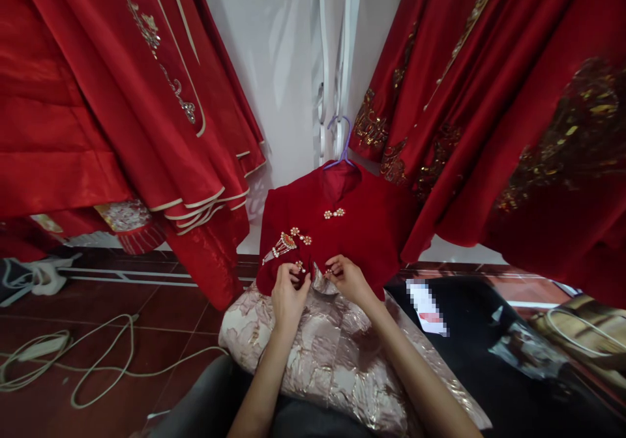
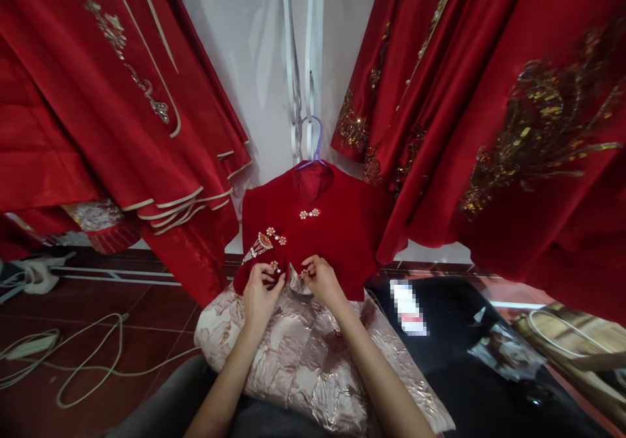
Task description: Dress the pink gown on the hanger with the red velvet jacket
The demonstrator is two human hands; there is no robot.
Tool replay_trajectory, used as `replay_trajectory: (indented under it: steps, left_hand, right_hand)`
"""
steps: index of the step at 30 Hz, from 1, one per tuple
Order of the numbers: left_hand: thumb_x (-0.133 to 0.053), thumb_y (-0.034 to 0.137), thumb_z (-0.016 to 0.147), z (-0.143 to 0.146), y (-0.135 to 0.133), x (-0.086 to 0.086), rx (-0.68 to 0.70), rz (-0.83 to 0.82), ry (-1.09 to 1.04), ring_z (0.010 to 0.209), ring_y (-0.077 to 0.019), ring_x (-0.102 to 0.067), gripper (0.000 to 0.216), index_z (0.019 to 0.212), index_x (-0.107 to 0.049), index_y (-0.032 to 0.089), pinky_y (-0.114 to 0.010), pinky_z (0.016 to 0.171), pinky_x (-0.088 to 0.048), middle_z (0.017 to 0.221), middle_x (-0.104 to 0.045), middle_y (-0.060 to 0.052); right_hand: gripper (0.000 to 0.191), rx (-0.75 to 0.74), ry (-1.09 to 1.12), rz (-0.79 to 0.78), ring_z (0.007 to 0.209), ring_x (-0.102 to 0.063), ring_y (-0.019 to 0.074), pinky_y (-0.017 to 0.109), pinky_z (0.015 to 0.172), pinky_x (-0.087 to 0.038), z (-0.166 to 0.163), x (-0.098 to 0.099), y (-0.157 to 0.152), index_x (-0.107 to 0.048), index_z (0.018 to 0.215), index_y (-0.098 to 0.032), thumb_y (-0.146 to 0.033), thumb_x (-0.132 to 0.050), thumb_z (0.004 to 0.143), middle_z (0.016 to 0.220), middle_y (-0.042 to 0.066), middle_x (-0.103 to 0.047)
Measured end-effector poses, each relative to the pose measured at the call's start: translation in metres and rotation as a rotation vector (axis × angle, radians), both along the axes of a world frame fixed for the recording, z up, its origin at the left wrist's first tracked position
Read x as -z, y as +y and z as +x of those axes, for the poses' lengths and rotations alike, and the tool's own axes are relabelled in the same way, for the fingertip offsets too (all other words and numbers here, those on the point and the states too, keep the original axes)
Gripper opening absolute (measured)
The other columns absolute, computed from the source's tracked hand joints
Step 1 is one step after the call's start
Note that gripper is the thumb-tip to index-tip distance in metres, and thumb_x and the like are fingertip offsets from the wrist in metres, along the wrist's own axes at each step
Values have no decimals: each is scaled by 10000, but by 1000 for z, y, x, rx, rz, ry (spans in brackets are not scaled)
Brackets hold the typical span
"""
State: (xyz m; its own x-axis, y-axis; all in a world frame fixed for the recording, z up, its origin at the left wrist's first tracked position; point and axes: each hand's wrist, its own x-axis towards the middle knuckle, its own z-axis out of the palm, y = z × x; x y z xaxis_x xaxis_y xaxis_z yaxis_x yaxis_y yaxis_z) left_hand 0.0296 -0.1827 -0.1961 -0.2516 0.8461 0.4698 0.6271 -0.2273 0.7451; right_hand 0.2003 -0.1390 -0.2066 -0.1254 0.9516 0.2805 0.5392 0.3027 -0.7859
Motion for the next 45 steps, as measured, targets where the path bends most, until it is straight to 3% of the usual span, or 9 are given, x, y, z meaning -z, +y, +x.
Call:
replay_trajectory:
  steps: [6,11,16,22,27,31,33,37,45]
  left_hand:
    - [-566,289,840,1,0,0,-1,16,11,687,-117,-608,111,908,-578,202,-219,629,-486,840,-610,-9]
    - [-544,262,848,1,-1,1,-30,25,140,739,-129,-581,199,1020,-635,222,-238,647,-490,980,-533,-45]
    - [-537,199,833,-6,1,3,-42,62,246,925,-189,-561,238,1043,-647,221,-288,766,-496,1003,-484,-65]
    - [-553,265,845,-15,8,0,10,76,351,941,-197,-546,169,971,-660,227,-265,700,-493,979,-506,-66]
    - [-557,258,836,-10,7,-4,63,141,71,744,-127,-589,124,916,-626,193,-249,706,-520,861,-606,-28]
    - [-623,265,762,-5,7,-3,74,73,-316,722,-125,-646,131,857,-607,176,-242,667,-561,819,-663,-23]
    - [-651,258,726,-3,9,-3,100,15,-421,738,-136,-667,154,845,-614,169,-245,663,-568,814,-683,-32]
    - [-672,238,693,-2,14,-3,149,-32,-517,762,-149,-682,193,861,-630,153,-256,688,-572,833,-702,-54]
    - [-684,234,689,-6,16,0,213,-54,-620,796,-167,-689,222,884,-674,128,-304,770,-569,884,-725,-93]
  right_hand:
    - [114,22,-38,4,709,-611,152,283,715,-511,0,-5,-3,-666,831,-179,-200,-649,721,809,41,-636]
    - [87,-87,97,-40,725,-654,154,261,684,-514,3,-11,-5,-639,823,-182,-240,-629,759,778,31,-677]
    - [167,-131,211,-160,711,-682,162,276,699,-531,9,-22,-5,-649,783,-159,-309,-684,718,752,50,-715]
    - [264,-273,245,-263,733,-686,165,294,723,-536,20,-44,-14,-684,829,-151,-383,-710,706,778,55,-731]
    - [301,-373,314,-338,726,-682,163,296,710,-541,17,-64,-25,-709,859,-146,-399,-727,696,785,54,-738]
    - [352,-301,406,-317,642,-663,150,249,565,-528,-1,-58,-23,-714,905,-139,-418,-733,690,787,54,-733]
    - [350,-254,436,-260,683,-676,162,254,582,-540,-12,-51,-18,-715,925,-145,-419,-718,707,817,58,-736]
    - [239,-202,360,-84,817,-693,170,290,771,-553,-30,-46,-9,-716,927,-176,-353,-660,775,887,51,-742]
    - [167,-159,258,6,787,-691,156,273,740,-560,-37,-47,-8,-711,900,-188,-284,-612,805,891,46,-732]
